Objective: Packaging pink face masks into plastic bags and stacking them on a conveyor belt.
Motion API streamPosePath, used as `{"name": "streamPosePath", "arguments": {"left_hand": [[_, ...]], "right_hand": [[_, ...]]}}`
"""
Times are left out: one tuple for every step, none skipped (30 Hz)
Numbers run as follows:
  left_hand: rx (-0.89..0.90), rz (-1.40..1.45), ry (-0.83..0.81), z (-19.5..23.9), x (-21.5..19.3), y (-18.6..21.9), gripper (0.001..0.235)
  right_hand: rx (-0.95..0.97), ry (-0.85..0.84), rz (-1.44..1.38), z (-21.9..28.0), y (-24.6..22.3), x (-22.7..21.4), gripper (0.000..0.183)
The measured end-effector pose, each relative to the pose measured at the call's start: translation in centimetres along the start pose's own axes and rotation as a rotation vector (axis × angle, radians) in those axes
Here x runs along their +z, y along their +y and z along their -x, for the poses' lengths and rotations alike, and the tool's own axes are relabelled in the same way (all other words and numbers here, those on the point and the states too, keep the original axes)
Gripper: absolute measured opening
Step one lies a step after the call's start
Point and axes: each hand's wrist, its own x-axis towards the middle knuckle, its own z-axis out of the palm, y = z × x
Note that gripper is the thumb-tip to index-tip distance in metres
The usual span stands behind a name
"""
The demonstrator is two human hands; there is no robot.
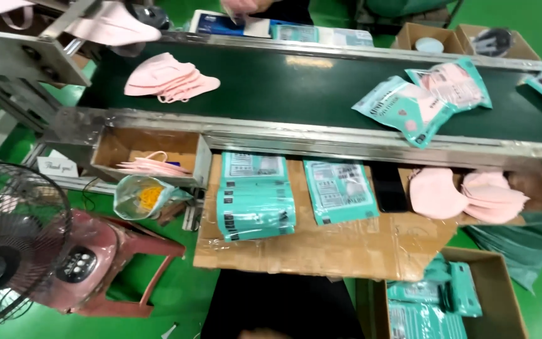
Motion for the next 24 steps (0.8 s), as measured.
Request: {"name": "streamPosePath", "arguments": {"left_hand": [[0.003, 0.001, 0.019, -1.5, -0.9, -0.8, 0.025], [0.004, 0.001, 0.034, -3.4, -1.4, -1.0, 0.025], [0.006, 0.001, 0.049, -5.4, -1.5, -0.8, 0.024], [0.012, 0.004, 0.060, -7.4, -0.7, -0.4, 0.023], [0.018, 0.002, 0.063, -9.5, -1.6, -3.2, 0.023], [0.043, -0.046, 0.077, -11.4, -2.3, -6.1, 0.028], [0.068, -0.095, 0.092, -13.5, -3.0, -9.0, 0.034], [0.075, -0.095, 0.097, -14.2, -3.2, -11.0, 0.034], [-0.079, -0.032, 0.039, -15.0, -3.4, -13.1, 0.044], [-0.233, 0.030, -0.017, -15.9, -3.6, -15.2, 0.055], [-0.226, 0.030, -0.011, -16.4, -3.3, -15.3, 0.055], [-0.339, 0.266, -0.028, -16.7, -2.8, -15.5, 0.063], [-0.448, 0.502, -0.045, -17.1, -2.3, -15.8, 0.072], [-0.459, 0.502, -0.046, -17.4, -2.3, -16.3, 0.072], [-0.509, 0.465, -0.030, -17.6, -2.2, -16.9, 0.075], [-0.565, 0.427, -0.011, -17.5, -2.3, -17.6, 0.078], [-0.581, 0.425, -0.010, -17.7, -2.2, -17.9, 0.078], [-0.523, 0.464, -0.048, -18.2, -2.2, -18.2, 0.078], [-0.465, 0.504, -0.085, -18.6, -2.1, -18.5, 0.079], [-0.469, 0.503, -0.086, -18.9, -1.9, -18.0, 0.079], [-0.465, 0.484, -0.131, -19.2, -1.8, -17.6, 0.079], [-0.463, 0.465, -0.175, -19.4, -1.6, -17.2, 0.079], [-0.468, 0.465, -0.175, -19.4, -1.5, -17.2, 0.079], [-0.464, 0.463, -0.181, -19.5, -1.4, -17.2, 0.078]], "right_hand": [[-0.005, -0.008, 0.015, -5.9, -2.4, 0.0, 0.019], [-0.008, -0.012, 0.028, -9.1, -3.0, 0.7, 0.018], [-0.012, -0.017, 0.041, -12.2, -4.1, 2.0, 0.018], [-0.020, -0.016, 0.055, -15.2, -5.9, 4.0, 0.017], [-0.025, -0.019, 0.053, -17.8, -3.4, 4.2, 0.017], [-0.033, 0.039, 0.112, -20.3, -1.1, 4.2, 0.024], [-0.040, 0.098, 0.170, -22.9, 1.3, 4.3, 0.034], [-0.047, 0.094, 0.168, -24.1, 5.5, 4.0, 0.034], [0.135, 0.065, -0.098, -25.3, 9.8, 3.8, 0.045], [0.320, 0.034, -0.363, -26.7, 14.0, 3.6, 0.058], [0.315, 0.026, -0.364, -27.1, 13.7, 4.5, 0.058], [0.340, -0.015, -0.352, -27.2, 13.5, 5.1, 0.066], [0.365, -0.057, -0.340, -27.4, 13.3, 5.7, 0.075], [0.374, -0.052, -0.339, -27.6, 13.5, 6.0, 0.075], [0.374, -0.050, -0.321, -27.9, 13.9, 6.3, 0.076], [0.380, -0.047, -0.303, -27.9, 14.2, 6.5, 0.077], [0.395, -0.042, -0.303, -28.0, 13.7, 6.5, 0.077], [0.388, -0.071, -0.283, -28.3, 13.3, 6.7, 0.077], [0.380, -0.099, -0.263, -28.7, 12.8, 6.8, 0.077], [0.384, -0.097, -0.263, -28.9, 11.7, 7.1, 0.077], [0.379, -0.124, -0.244, -29.1, 10.7, 7.4, 0.076], [0.376, -0.151, -0.224, -29.2, 9.6, 7.7, 0.076], [0.381, -0.150, -0.223, -29.2, 10.0, 7.6, 0.076], [0.397, -0.149, -0.219, -29.2, 10.5, 7.5, 0.074]]}}
